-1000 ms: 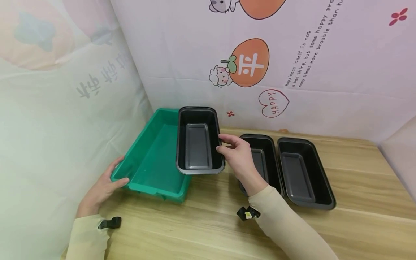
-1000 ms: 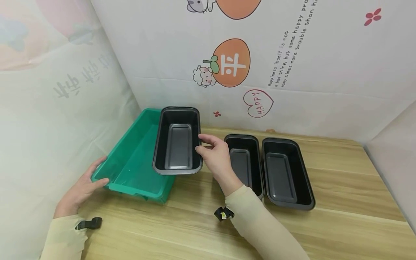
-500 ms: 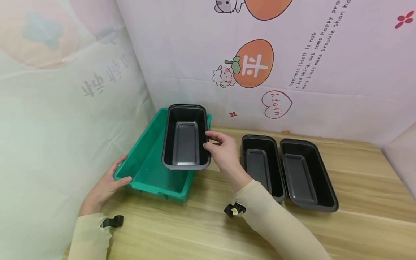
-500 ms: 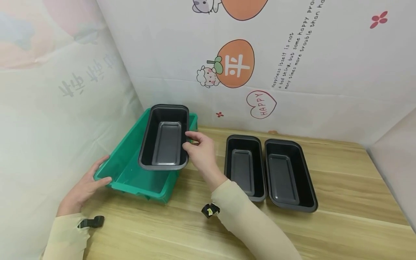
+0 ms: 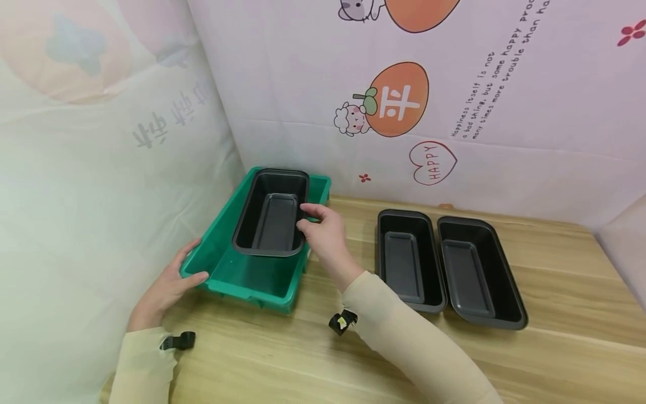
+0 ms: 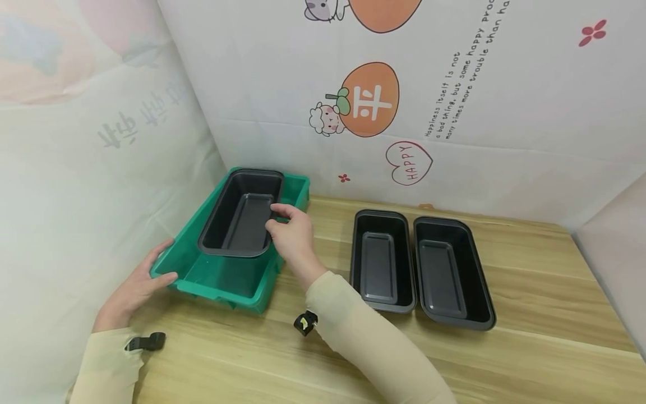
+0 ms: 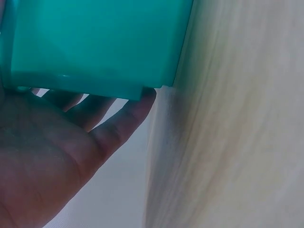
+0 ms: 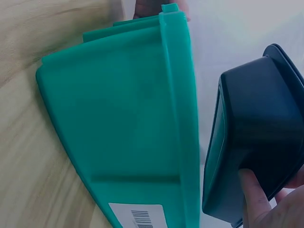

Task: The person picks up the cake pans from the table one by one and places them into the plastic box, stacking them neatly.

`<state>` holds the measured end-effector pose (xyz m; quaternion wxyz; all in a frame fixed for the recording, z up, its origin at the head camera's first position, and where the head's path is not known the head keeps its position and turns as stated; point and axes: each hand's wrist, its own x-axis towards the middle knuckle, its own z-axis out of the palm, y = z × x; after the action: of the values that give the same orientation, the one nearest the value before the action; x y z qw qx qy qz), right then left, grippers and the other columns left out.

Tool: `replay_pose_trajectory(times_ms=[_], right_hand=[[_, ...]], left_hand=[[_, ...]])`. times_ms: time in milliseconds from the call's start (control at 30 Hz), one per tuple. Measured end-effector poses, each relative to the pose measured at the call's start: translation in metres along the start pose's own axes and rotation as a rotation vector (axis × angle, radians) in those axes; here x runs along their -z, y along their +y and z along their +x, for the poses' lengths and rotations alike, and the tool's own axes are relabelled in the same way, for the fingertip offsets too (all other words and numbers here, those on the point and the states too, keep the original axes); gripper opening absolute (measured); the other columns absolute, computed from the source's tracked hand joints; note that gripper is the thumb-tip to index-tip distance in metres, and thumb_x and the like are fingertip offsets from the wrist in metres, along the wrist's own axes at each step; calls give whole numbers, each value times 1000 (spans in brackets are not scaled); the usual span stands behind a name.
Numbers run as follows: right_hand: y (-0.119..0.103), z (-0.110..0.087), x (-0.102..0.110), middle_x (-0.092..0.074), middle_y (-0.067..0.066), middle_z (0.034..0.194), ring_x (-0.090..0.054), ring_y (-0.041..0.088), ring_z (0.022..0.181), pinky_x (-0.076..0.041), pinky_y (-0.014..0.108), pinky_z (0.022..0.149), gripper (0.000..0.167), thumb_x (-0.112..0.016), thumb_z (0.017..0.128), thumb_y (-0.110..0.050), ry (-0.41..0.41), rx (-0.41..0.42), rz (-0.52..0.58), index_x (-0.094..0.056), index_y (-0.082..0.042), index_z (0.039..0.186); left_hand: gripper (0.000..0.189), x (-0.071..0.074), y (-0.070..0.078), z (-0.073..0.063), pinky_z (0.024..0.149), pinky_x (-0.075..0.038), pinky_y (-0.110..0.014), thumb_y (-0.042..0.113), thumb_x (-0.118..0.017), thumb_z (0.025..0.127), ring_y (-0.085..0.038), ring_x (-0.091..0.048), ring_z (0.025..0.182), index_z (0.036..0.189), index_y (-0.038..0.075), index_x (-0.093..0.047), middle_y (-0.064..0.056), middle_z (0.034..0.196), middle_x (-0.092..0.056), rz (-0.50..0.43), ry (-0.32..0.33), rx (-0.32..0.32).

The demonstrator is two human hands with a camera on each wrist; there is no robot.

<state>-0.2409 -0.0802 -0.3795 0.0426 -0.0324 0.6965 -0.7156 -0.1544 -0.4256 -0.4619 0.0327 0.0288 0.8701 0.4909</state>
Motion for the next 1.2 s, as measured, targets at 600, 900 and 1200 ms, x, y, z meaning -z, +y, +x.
replay_pose_trajectory(times_ms=[600, 900, 1200], right_hand=[[15, 18, -35, -60, 10, 121, -61, 24, 93, -54, 32, 71, 38, -60, 87, 1, 5, -89, -86, -69, -13, 122], [18, 27, -52, -57, 14, 123, -66, 25, 90, -56, 33, 70, 40, -62, 89, -2, -2, -158, -129, -63, -5, 130], [24, 33, -61, -57, 14, 126, -65, 21, 86, -57, 33, 68, 43, -63, 90, -4, 1, -205, -202, -61, -6, 133]], left_hand=[[86, 2, -6, 4, 103, -12, -73, 24, -66, 95, -43, -1, 145, 159, 27, -9, -12, 163, -1, -28, -8, 14], [84, 3, -7, 7, 103, -11, -74, 21, -66, 95, -44, -3, 144, 159, 24, -11, -13, 163, -3, -25, 8, -7], [85, 1, -7, 6, 103, -11, -73, 24, -67, 95, -43, -1, 145, 159, 30, -11, -12, 163, -1, -38, 1, 15]])
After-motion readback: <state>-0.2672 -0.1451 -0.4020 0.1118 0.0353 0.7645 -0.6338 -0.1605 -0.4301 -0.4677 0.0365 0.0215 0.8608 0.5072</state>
